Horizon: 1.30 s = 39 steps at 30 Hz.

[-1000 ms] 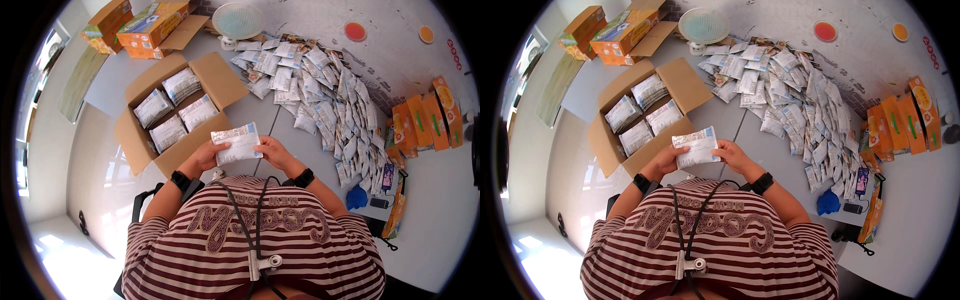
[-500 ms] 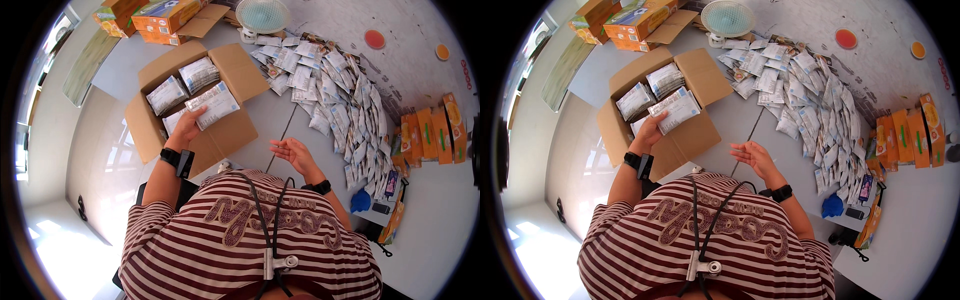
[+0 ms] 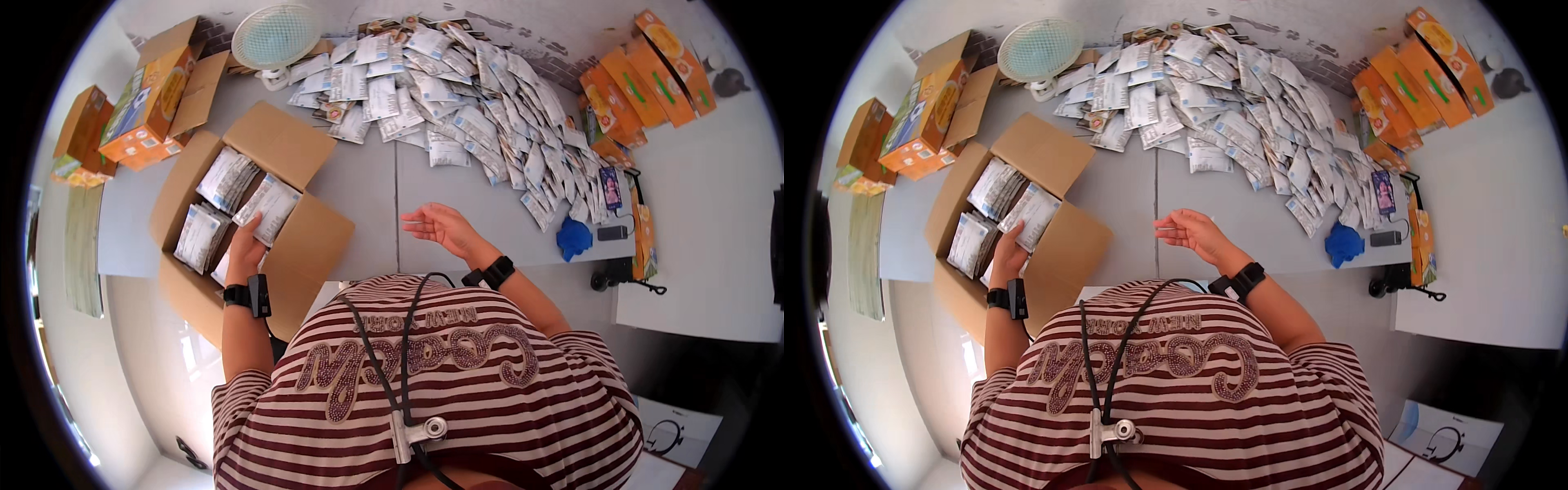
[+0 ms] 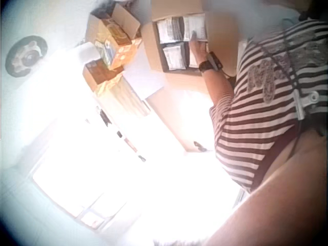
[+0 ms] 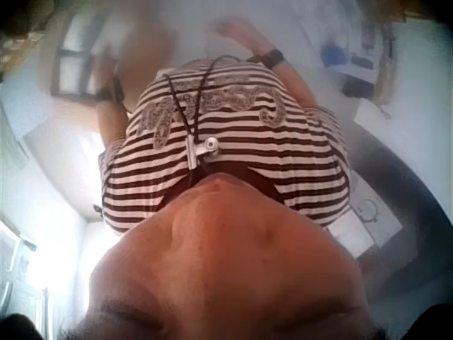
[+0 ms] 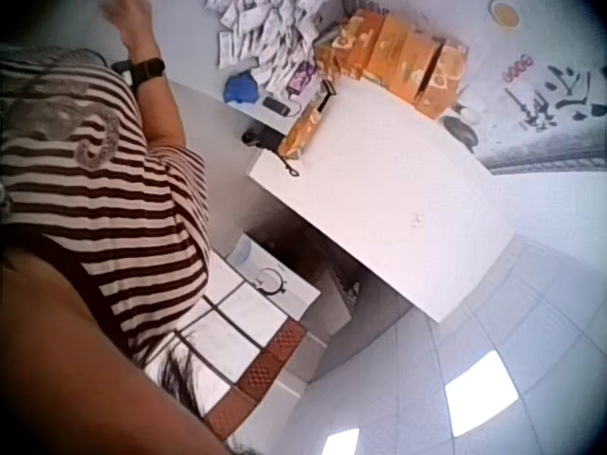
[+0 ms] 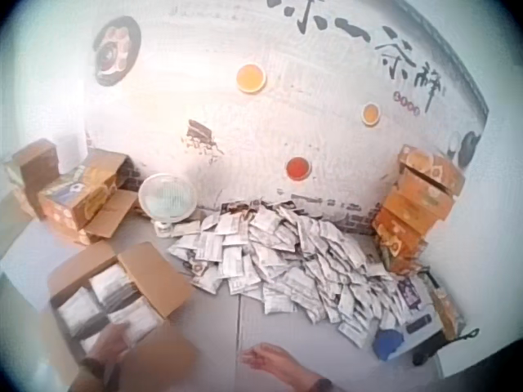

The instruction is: The person opens a cardboard box and places multiple small white packets into it one by one. They pick up packets from a large pile on the table, briefly inspect them, and arrange them inside the box.

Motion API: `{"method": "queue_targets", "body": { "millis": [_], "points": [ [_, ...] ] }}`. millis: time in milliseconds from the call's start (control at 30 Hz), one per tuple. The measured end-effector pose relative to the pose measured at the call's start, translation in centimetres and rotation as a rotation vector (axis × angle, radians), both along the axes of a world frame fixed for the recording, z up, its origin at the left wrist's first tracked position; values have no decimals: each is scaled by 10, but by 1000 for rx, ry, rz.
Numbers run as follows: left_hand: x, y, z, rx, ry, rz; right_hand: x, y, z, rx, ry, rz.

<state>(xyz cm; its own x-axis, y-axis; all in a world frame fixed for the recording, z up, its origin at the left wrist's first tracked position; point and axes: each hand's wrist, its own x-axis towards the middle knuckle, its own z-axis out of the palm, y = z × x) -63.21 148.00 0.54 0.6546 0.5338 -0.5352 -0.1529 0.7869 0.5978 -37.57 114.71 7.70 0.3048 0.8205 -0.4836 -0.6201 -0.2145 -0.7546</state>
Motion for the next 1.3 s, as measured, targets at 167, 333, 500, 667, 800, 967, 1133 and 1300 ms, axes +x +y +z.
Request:
{"method": "queue_targets", "body": {
  "millis": [167,333,500,667,800,967,1133,1300],
  "points": [
    [2,3,-11,280,155,-29,8,-13,-3,-12,22,-95],
    [-4,-4,-3,414,400,-136,32,-25,-23,-19,108,-214],
    [-8,-18,15,350,469,-85,83,-45,-65,-4,381,-557],
    [-37,-24,15,380,487,-94,150,-47,-74,32,441,-828],
    [-47,-41,29,461,513,-33,201,-39,-79,59,417,-1006],
    [-55,-74,61,459,439,98,251,-35,-109,39,311,-1064],
    [-72,-102,74,371,371,166,278,-33,-116,-87,328,-946],
    [-86,-123,73,342,345,233,282,-27,-111,-203,188,-781]
  ]
}}
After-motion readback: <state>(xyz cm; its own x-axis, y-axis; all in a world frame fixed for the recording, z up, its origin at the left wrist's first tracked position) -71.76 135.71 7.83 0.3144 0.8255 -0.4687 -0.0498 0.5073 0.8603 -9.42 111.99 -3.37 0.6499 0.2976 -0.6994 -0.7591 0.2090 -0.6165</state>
